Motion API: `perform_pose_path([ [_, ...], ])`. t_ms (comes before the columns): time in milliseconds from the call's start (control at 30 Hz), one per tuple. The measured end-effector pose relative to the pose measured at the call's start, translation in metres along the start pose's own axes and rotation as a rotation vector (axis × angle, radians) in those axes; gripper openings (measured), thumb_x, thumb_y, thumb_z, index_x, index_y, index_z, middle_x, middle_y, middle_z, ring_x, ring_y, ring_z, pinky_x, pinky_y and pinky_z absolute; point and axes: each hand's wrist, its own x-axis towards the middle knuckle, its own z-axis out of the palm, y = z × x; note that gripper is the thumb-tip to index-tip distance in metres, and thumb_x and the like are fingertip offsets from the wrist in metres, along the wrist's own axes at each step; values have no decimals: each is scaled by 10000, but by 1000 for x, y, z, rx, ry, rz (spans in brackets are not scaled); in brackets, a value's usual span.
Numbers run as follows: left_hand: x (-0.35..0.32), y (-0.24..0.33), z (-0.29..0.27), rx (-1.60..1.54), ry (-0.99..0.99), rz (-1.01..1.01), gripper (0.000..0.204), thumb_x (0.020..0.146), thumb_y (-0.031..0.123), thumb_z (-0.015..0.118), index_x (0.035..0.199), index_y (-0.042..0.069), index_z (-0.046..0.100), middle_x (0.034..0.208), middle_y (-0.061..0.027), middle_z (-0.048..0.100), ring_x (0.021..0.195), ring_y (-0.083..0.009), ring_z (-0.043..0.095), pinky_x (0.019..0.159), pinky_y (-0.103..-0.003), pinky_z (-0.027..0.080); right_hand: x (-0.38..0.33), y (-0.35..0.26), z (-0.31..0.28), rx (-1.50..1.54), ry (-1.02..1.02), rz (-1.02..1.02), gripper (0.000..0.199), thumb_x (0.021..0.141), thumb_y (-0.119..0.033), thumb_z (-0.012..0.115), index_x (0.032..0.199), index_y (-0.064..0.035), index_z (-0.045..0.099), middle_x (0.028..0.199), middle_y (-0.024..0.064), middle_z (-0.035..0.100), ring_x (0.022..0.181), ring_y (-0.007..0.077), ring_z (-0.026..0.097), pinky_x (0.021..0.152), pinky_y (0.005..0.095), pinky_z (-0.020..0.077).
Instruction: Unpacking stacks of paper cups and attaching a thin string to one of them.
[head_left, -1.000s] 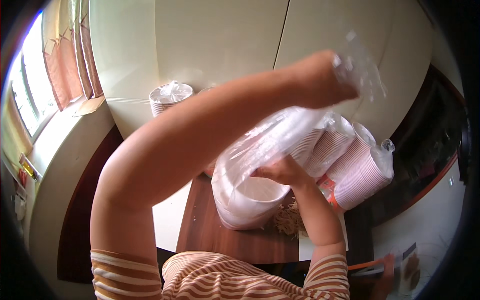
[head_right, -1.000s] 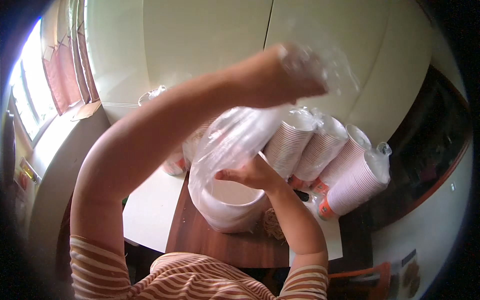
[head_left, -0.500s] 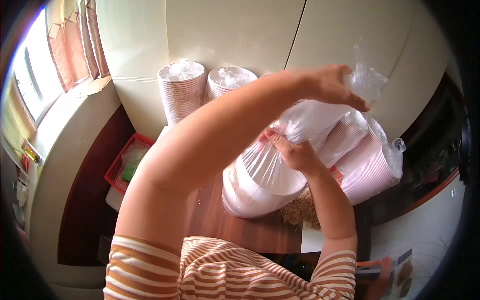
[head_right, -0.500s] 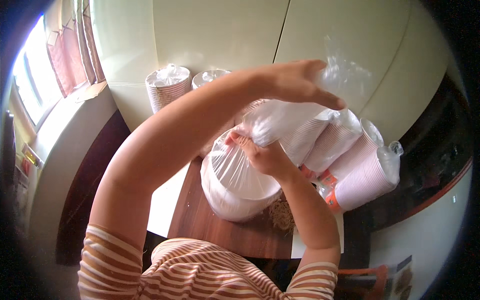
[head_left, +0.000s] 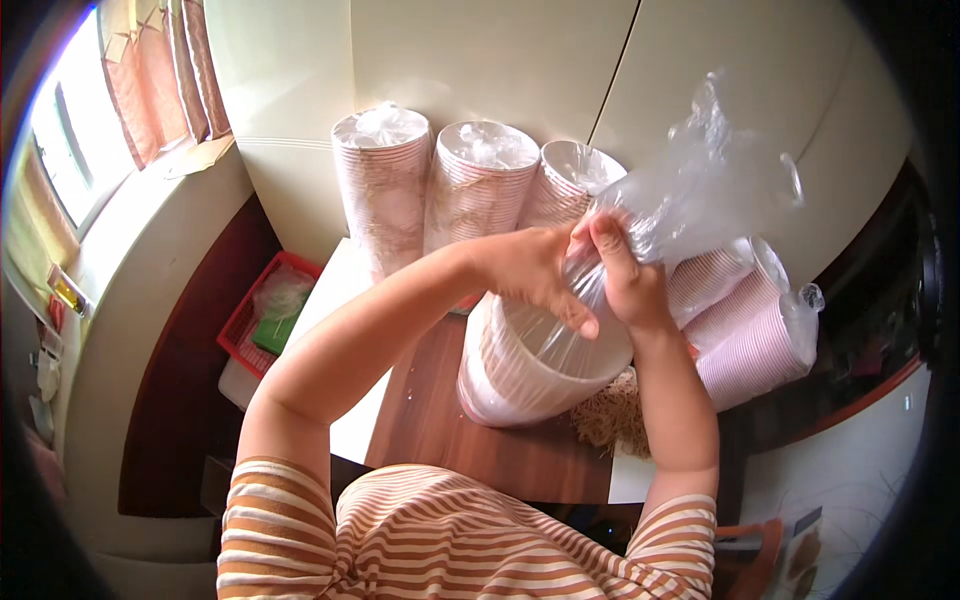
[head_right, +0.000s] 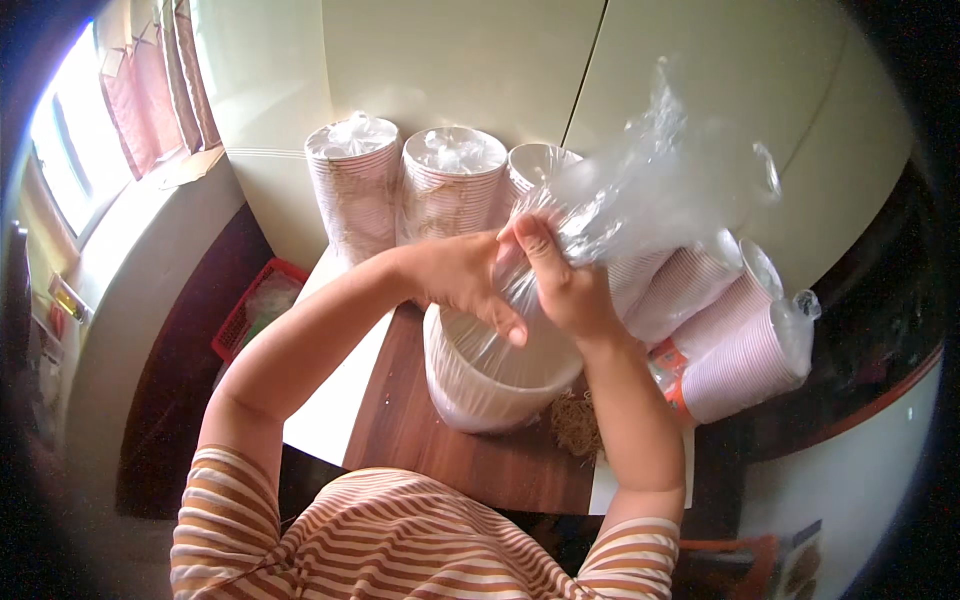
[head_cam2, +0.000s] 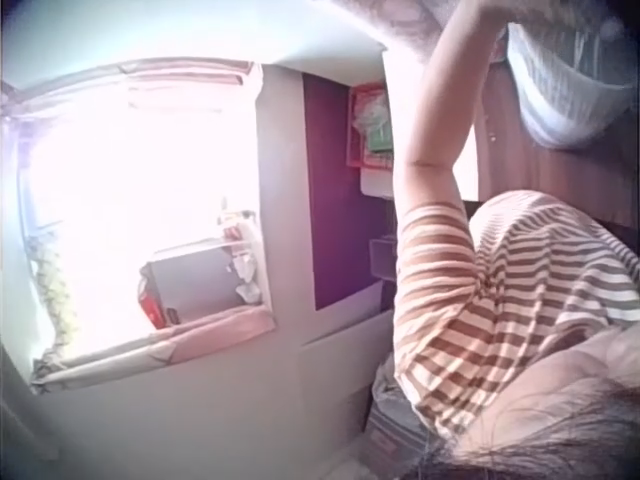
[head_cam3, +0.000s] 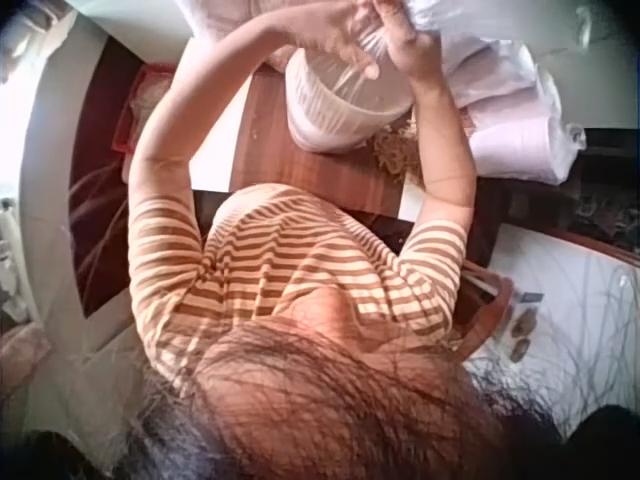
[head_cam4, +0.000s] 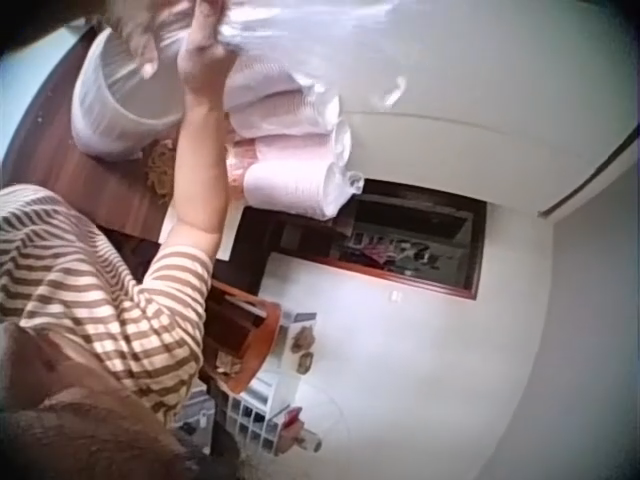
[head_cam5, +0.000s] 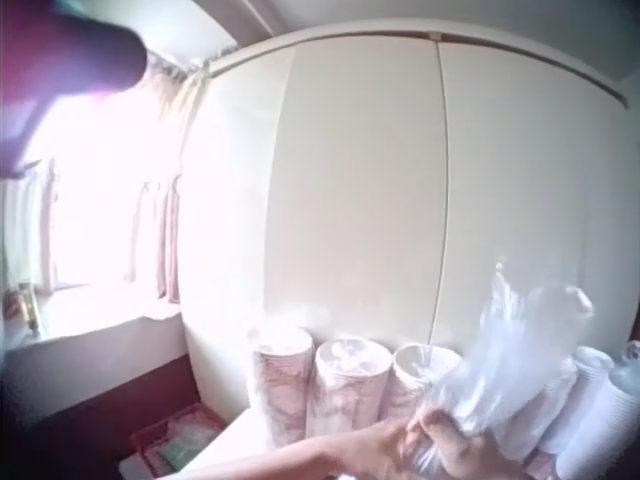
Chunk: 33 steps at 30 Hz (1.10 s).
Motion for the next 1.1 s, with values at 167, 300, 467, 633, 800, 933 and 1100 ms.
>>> perform_pose_path([
  [167,11,-22,22,541,187,277,1011,549,630,768,1283,11,451,1266,-219,517,1277,-325,405,1060,-495,275,-8,-10,18,-287,97,-205,249,966,-199,508,854,-1,609,730,56,600,685,168,571,634,296,449],
  [300,17,-13,31,341,69,303,651,668,478,761,1108,33,581,1152,-162,589,1147,-326,499,1016,-476,324,-6,-6,19,-296,114,-194,196,934,-178,559,886,2,618,740,75,613,691,218,579,648,343,454],
  [467,27,-33,37,36,143,489,369,790,146,695,1089,-25,563,1072,-188,599,1000,-287,563,883,-366,447,0,-20,15,-613,-23,-178,214,890,-162,625,974,33,596,855,98,630,783,197,594,738,338,467],
  [633,17,-20,34,-331,26,211,275,891,154,600,1110,-12,586,1055,-120,627,990,-208,566,889,-332,441,9,-24,2,-487,4,-154,227,900,-195,610,935,29,612,852,97,639,784,203,594,740,330,465],
  [800,21,-16,29,-383,-82,113,242,904,186,605,1067,7,624,998,-79,648,957,-163,580,860,-301,457,18,-22,-6,-521,-30,-20,283,919,-249,569,861,26,608,713,142,601,653,277,579,615,371,446],
  [933,28,-24,33,-283,-102,92,178,913,169,596,1023,35,638,943,-46,648,909,-141,588,830,-291,470,15,-15,-15,-603,39,4,421,921,-349,538,746,26,612,548,196,530,522,356,555,526,413,432],
  [1100,31,-36,42,-193,-34,173,161,905,187,576,965,57,651,888,-62,652,866,-156,590,806,-308,456,-10,-44,-52,-884,-221,231,544,837,-494,596,642,14,617,516,190,525,509,325,563,534,396,447],
])
